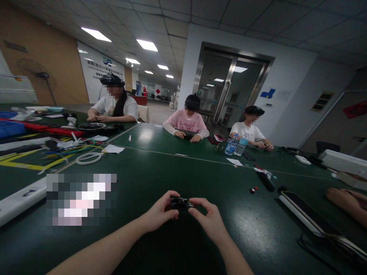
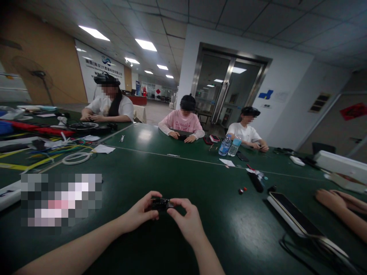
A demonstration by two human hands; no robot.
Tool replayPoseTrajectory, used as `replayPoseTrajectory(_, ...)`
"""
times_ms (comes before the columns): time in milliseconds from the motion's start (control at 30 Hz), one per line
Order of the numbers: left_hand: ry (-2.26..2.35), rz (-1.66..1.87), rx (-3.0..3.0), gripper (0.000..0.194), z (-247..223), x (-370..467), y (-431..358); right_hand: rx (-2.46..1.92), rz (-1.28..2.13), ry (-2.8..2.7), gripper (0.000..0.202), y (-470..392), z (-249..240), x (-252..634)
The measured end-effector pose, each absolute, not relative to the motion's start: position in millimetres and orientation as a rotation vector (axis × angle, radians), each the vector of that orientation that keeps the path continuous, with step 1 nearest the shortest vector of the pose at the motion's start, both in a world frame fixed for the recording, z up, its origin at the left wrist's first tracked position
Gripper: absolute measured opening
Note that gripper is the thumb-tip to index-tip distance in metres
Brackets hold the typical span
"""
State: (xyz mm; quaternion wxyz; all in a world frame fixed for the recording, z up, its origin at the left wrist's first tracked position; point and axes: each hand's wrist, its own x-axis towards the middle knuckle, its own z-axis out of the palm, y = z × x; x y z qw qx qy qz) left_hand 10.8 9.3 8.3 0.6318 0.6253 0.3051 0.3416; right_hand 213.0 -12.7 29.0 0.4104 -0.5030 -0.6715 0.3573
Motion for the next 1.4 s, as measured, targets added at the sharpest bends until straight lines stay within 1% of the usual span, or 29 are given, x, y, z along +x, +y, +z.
replayPoseTrajectory(200,0.663,0.820,1.407,0.036,5,13,11,-1.198,0.802,-1.794,0.020,-9,20,199)
replayPoseTrajectory(400,0.627,0.824,1.395,0.034,0,11,14,-1.180,0.899,-1.734,0.019,-9,17,195)
replayPoseTrajectory(633,0.659,0.808,1.382,0.039,-5,12,13,-1.192,0.967,-1.669,0.015,-11,19,194)
replayPoseTrajectory(933,0.659,0.776,1.383,0.037,5,12,11,-1.220,0.924,-1.739,0.017,-12,18,195)
replayPoseTrajectory(1167,0.653,0.806,1.384,0.037,-3,13,12,-1.192,0.867,-1.766,0.019,-13,17,196)
replayPoseTrajectory(1400,0.712,0.759,1.426,0.038,1,10,11,-1.189,0.905,-1.738,0.029,-14,19,201)
